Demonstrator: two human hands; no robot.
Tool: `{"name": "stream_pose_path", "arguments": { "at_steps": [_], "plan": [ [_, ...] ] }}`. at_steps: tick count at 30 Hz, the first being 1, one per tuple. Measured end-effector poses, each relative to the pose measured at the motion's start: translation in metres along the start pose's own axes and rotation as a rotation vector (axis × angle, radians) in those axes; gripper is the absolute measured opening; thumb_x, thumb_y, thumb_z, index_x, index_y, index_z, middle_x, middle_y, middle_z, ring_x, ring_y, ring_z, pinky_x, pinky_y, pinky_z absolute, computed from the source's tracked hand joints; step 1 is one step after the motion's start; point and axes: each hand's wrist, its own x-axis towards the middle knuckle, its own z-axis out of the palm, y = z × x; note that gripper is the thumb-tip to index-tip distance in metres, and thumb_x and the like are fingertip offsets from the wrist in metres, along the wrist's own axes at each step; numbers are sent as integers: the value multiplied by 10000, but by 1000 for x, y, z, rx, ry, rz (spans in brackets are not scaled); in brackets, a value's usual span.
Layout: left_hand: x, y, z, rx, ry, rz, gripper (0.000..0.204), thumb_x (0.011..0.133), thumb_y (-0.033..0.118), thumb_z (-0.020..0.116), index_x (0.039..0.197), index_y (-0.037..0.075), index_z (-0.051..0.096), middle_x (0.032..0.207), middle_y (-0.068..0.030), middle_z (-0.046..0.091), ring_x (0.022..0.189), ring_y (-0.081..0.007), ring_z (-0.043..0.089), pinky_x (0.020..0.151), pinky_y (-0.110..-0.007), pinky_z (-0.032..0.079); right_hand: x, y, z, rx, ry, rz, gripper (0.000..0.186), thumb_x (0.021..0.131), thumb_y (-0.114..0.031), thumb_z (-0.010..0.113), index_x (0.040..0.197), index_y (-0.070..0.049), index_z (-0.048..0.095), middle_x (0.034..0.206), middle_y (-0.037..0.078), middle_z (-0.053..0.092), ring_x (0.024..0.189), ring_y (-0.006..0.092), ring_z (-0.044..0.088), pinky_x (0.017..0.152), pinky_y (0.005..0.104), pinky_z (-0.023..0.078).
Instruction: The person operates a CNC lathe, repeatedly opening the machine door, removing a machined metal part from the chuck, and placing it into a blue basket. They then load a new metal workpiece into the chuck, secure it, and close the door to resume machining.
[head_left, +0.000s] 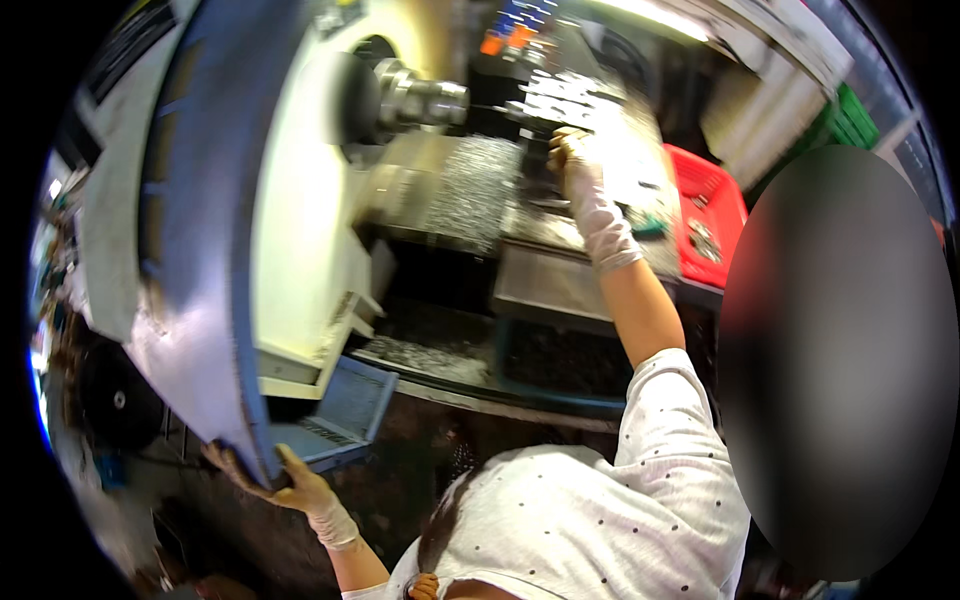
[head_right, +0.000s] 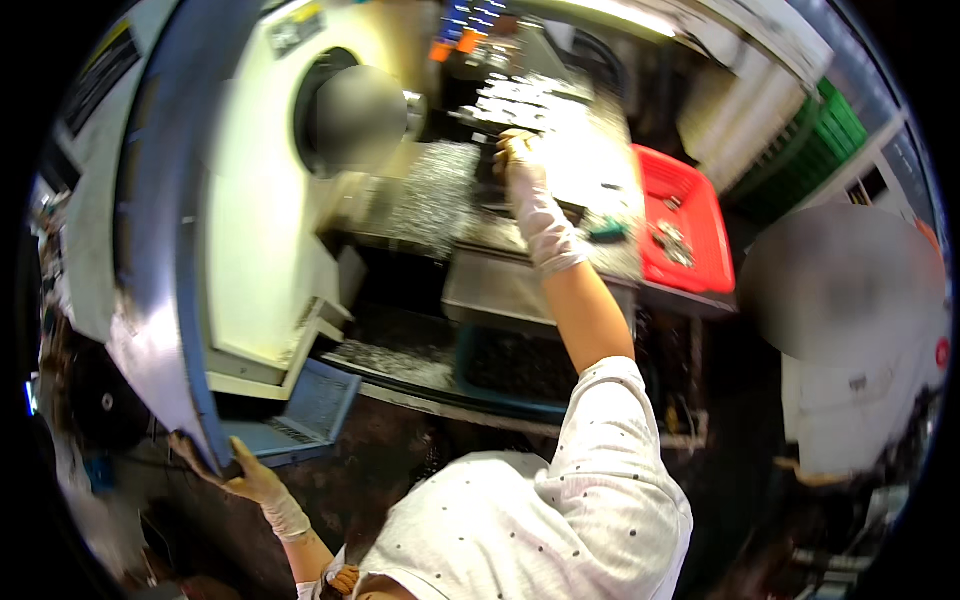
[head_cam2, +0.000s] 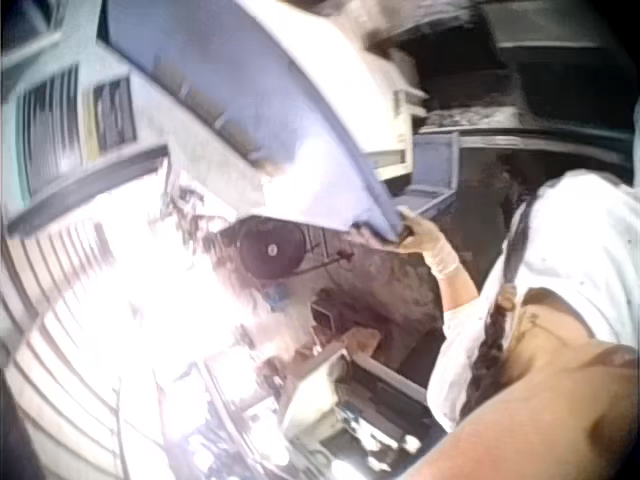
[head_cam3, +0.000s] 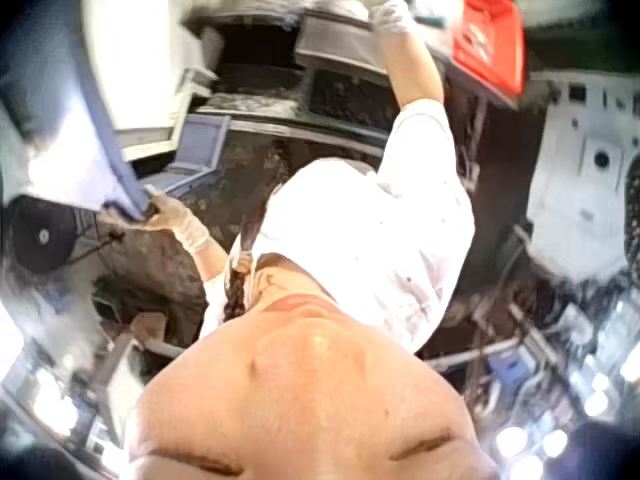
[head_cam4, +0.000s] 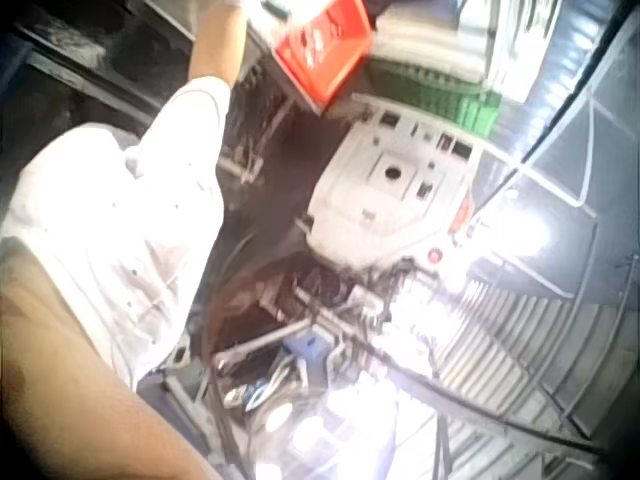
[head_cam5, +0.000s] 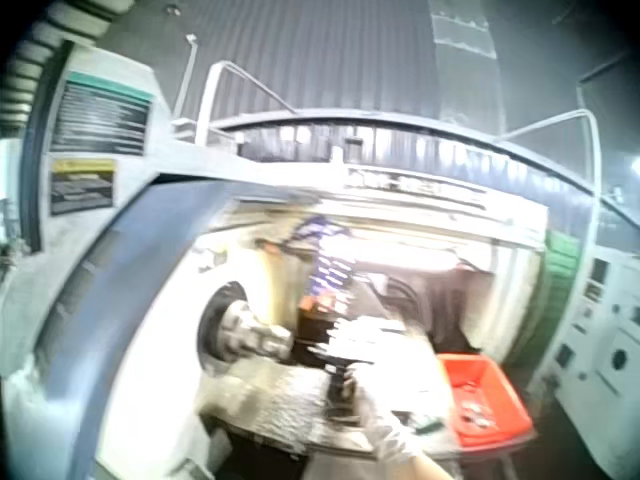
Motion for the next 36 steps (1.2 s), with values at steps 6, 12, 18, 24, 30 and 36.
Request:
{"name": "stream_pose_path", "arguments": {
  "at_steps": [6, 12, 18, 24, 30, 36],
  "plan": [
    [6, 11, 20, 24, 21, -4, 473, 700, 35, 496, 1116, -21, 278, 1161, -164, 289, 1080, -270, 272, 896, -367, 197, -50, -115, -245, -1647, 401, -653, 313, 663, -190, 470, 895, 7, 395, 830, 174, 448, 742, 293, 453, 651, 366, 370],
    [6, 4, 1, 36, 85, -18, 488, 676, -47, 447, 1125, -18, 258, 1169, -155, 280, 1068, -256, 296, 888, -340, 231, -204, -77, -336, -1800, 400, 259, 609, 633, -411, 460, 1043, 12, 306, 1020, 199, 353, 892, 305, 398, 744, 379, 339],
    [10, 3, 17, -39, 56, -25, 511, 643, -69, 445, 1118, -14, 264, 1154, -153, 301, 1067, -251, 295, 886, -358, 227, -305, 26, -433, -3396, 400, 329, 804, 603, -550, 444, 1101, 55, 262, 1064, 205, 370, 967, 298, 377, 798, 373, 321],
    [9, 4, 9, -20, 58, 2, 522, 633, -63, 457, 1119, -14, 271, 1135, -134, 323, 1040, -236, 322, 879, -331, 229, -278, -34, -407, -1483, 296, 797, 533, 629, -317, 494, 1059, -28, 365, 842, 108, 450, 752, 180, 432, 569, 286, 334],
    [9, 18, 13, -87, 82, 1, 541, 598, -82, 421, 1110, -3, 261, 1152, -151, 302, 1077, -264, 275, 901, -359, 186, -296, -111, -339, -475, 468, 703, 376, 672, -196, 500, 1018, -68, 431, 725, 61, 506, 638, 123, 478, 475, 249, 356],
    [8, 15, 8, -45, 130, 11, 540, 576, -96, 393, 1096, -12, 275, 1143, -138, 315, 1083, -257, 266, 907, -359, 171, -215, -152, -204, -110, 111, 313, 364, 746, -299, 415, 982, -22, 424, 818, 115, 514, 727, 187, 508, 652, 311, 395]
  ]
}}
